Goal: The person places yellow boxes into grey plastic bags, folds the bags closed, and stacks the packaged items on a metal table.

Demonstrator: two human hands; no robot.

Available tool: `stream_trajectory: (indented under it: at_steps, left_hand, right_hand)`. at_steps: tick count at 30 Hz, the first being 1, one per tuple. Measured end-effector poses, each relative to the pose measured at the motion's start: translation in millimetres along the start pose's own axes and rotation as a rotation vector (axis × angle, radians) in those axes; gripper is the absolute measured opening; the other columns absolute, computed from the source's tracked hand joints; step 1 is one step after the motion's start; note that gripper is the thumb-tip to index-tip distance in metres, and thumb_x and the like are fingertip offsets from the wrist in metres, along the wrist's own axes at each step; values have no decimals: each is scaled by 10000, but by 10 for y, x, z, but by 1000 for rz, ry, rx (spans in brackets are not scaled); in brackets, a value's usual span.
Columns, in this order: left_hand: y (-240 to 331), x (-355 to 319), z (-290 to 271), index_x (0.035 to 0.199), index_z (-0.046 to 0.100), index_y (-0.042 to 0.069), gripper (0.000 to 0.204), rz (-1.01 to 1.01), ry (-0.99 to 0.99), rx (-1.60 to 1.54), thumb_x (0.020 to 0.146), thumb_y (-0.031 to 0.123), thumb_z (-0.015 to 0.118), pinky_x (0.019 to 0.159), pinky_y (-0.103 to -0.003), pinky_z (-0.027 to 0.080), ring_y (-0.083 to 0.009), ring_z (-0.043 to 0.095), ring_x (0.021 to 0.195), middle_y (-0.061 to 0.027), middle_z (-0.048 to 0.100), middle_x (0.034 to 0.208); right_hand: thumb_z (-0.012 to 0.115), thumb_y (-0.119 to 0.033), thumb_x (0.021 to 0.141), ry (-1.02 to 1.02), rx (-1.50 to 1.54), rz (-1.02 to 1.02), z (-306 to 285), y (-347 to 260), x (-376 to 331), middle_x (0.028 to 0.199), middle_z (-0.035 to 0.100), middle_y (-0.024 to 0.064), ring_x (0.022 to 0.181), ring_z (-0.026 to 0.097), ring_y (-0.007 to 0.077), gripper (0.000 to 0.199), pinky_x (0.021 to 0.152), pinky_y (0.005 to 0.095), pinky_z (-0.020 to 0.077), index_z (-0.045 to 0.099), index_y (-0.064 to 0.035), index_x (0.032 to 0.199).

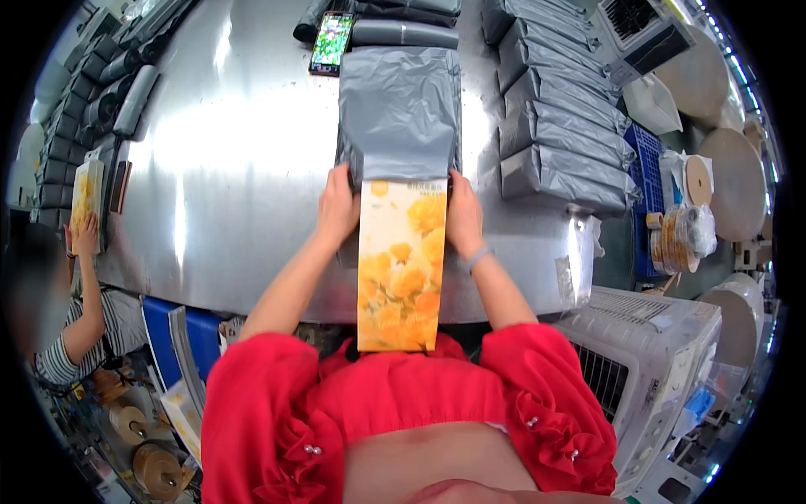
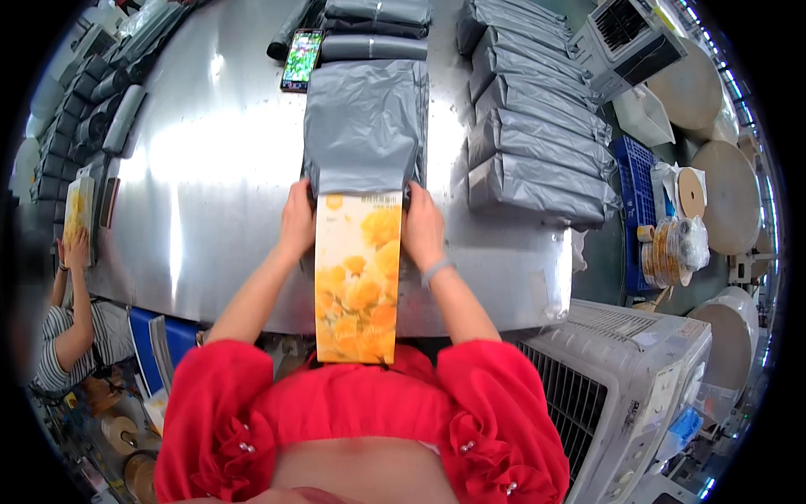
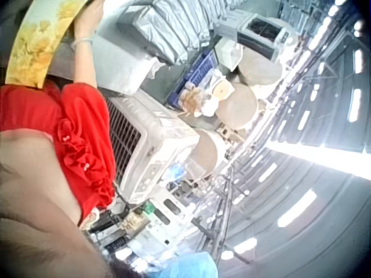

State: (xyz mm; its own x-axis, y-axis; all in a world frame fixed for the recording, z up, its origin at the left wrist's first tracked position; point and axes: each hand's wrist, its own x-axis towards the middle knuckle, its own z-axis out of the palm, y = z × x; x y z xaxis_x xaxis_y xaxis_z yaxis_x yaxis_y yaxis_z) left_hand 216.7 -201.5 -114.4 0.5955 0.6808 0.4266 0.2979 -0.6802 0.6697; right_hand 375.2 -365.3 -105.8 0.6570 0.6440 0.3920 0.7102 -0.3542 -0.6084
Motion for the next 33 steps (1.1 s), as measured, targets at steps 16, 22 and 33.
stream_trajectory:
  at_steps: [16, 22, 33]
  left_hand:
    - [523, -932, -923, 603, 507, 48, 355, -108, -578, 324, 794, 319, 636, 563, -443, 420, -313, 553, 623, -124, 555, 637]
    - [1034, -910, 124, 789, 566, 32, 198, 52, -462, -220, 776, 202, 666, 588, -366, 435, -308, 537, 648, -104, 538, 669]
    - [104, -2805, -1564, 876, 601, 91, 85, -171, -944, 319, 798, 109, 575, 732, -379, 478, -330, 569, 818, -110, 570, 899]
  right_hand:
    - [557, -173, 850, -525, 274, 383, -676, 32, -967, 667, 590, 179, 627, 597, 357, 186, 532, 387, 438, 538, -16, 752]
    - [550, -142, 871, -564, 477, 429, -716, 84, -1096, 698, 595, 160, 622, 592, 215, 151, 585, 323, 435, 546, 9, 875]
    - [483, -2, 861, -811, 694, 545, -1014, 189, -969, 1187, 565, 134, 1021, 603, 188, 459, 872, 295, 470, 393, 19, 1311]
